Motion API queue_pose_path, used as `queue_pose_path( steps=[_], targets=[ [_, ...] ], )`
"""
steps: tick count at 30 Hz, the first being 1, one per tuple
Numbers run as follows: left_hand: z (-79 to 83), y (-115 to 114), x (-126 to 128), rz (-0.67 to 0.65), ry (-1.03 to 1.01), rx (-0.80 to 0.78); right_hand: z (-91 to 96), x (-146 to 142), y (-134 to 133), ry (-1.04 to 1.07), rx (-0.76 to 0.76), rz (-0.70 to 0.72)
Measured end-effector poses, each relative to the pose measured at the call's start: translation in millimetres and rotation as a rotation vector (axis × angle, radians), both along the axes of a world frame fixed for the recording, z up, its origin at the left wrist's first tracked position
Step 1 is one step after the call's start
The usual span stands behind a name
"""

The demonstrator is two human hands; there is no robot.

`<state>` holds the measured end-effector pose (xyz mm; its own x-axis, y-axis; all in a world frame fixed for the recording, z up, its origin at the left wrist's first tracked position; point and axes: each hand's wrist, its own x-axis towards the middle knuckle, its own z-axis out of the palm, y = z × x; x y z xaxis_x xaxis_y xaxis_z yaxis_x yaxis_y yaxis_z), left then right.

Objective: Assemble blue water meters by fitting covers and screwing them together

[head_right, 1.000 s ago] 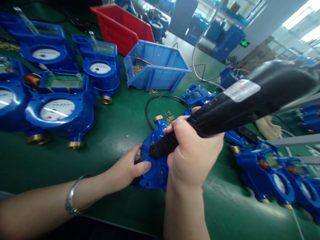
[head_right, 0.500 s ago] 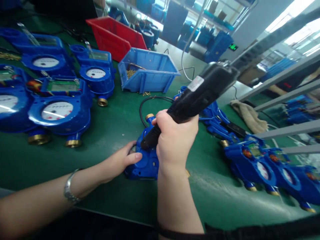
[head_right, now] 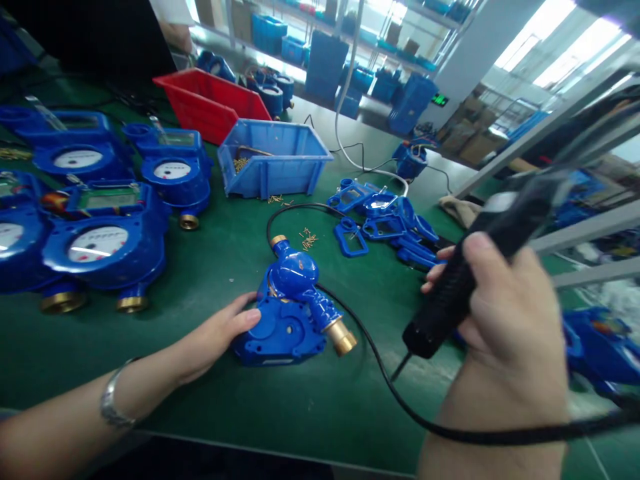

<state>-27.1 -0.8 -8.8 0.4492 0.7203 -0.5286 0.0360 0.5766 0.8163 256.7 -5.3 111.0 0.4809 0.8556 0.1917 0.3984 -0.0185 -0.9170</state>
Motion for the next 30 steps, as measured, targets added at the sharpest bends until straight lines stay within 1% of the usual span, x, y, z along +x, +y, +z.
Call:
queue_pose_path(
  steps=[2, 3, 5, 7, 8, 10, 12, 14, 16, 17, 18, 19, 21, 22, 23, 24, 25, 27, 30],
  targets=[
    [-0.8, 0, -2, -0.043, 0.017, 0.020, -25.8, 11, 3, -0.125, -0.392, -0.086],
    [-1.4, 0, -4, -0.055, 0.076, 0.072, -39.3, 15, 4, -0.180, -0.534, -0.093],
    [-0.8, 2, -7, -0.052, 0.276, 0.272, -65.6, 22, 5, -0.280, -0.651, -0.056],
    [4.4, 6, -9, -0.010, 0.474, 0.540, -88.6, 28, 5, -0.413, -0.753, -0.051],
    [9.2, 8, -9, 0.005, 0.529, 0.672, -98.0, 30, 6, -0.481, -0.802, -0.053],
    [22.0, 14, -6, 0.000, 0.550, 0.919, -110.5, 32, 8, -0.607, -0.882, -0.061],
    [36.5, 21, 4, -0.061, 0.515, 1.134, -112.6, 29, 9, -0.718, -0.922, -0.075],
    [49.2, 25, 18, -0.154, 0.452, 1.289, -103.9, 21, 6, -0.814, -0.916, -0.086],
    [57.5, 27, 34, -0.281, 0.372, 1.408, -87.5, 10, -3, -0.887, -0.869, -0.086],
    [59.8, 26, 42, -0.357, 0.331, 1.463, -78.3, 4, -11, -0.886, -0.827, -0.057],
    [60.8, 24, 50, -0.426, 0.298, 1.513, -69.7, -2, -20, -0.851, -0.786, 0.011],
    [60.6, 22, 56, -0.487, 0.279, 1.556, -62.8, -7, -29, -0.756, -0.743, 0.131],
    [57.4, 16, 65, -0.569, 0.285, 1.615, -56.2, -18, -47, -0.488, -0.713, 0.486],
    [55.0, 14, 68, -0.591, 0.311, 1.628, -57.3, -23, -55, -0.363, -0.703, 0.643],
    [52.4, 12, 70, -0.608, 0.347, 1.629, -61.3, -28, -60, -0.272, -0.694, 0.761],
    [50.0, 11, 71, -0.626, 0.386, 1.624, -67.8, -33, -62, -0.219, -0.670, 0.819],
    [48.0, 10, 72, -0.639, 0.425, 1.615, -76.2, -38, -63, -0.191, -0.624, 0.830],
    [46.4, 12, 73, -0.656, 0.490, 1.601, -95.9, -47, -60, -0.156, -0.508, 0.793],
    [50.4, 19, 73, -0.712, 0.542, 1.565, -121.1, -59, -52, -0.073, -0.382, 0.729]
  ],
)
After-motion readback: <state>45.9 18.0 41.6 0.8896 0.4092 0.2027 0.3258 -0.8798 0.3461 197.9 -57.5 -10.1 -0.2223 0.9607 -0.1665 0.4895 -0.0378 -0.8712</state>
